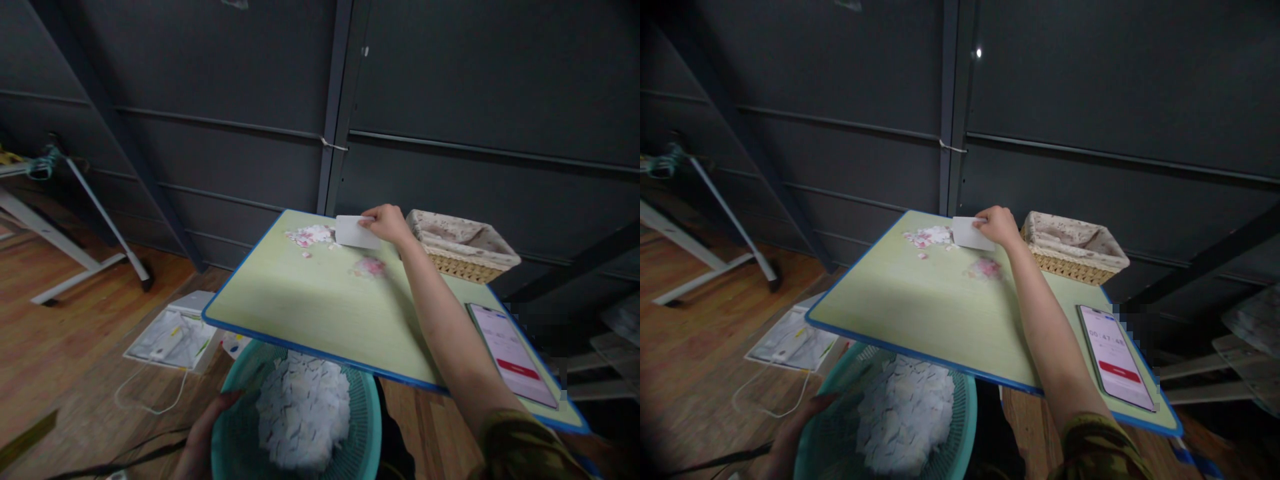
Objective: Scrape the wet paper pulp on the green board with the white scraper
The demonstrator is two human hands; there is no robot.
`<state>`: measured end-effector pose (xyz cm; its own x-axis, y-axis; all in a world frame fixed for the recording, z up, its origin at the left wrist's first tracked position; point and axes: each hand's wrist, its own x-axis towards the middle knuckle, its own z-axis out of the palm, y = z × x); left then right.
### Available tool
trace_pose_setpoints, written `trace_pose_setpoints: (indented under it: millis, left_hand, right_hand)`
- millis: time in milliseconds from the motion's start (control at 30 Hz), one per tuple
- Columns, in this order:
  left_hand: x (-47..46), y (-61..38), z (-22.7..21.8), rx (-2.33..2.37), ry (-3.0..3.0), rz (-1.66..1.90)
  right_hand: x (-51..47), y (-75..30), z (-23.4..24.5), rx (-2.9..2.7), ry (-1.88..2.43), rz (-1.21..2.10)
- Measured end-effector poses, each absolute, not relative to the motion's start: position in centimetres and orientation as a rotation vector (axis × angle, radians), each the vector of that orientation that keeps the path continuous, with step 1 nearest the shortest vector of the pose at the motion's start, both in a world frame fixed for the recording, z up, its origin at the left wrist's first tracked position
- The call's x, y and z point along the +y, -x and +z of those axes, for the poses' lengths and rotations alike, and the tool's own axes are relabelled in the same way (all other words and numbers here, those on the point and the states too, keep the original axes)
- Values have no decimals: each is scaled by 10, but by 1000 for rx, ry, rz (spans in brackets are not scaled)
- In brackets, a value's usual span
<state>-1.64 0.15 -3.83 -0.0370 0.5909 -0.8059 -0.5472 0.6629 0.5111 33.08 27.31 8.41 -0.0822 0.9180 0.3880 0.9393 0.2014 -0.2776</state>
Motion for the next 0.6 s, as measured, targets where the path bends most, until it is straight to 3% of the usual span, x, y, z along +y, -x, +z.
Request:
trace_pose_setpoints:
  millis: [167, 433, 600]
  left_hand:
    - [3, 17, -41, 1267, -39, 912]
    - [3, 16, -40, 1278, -8, 914]
    - [2, 16, -40, 1282, -50, 944]
  right_hand:
    - [268, -333, 97, -2066, 1735, -38]
    - [253, -321, 108, -2139, 1601, 577]
    - [248, -315, 111, -2092, 1458, 708]
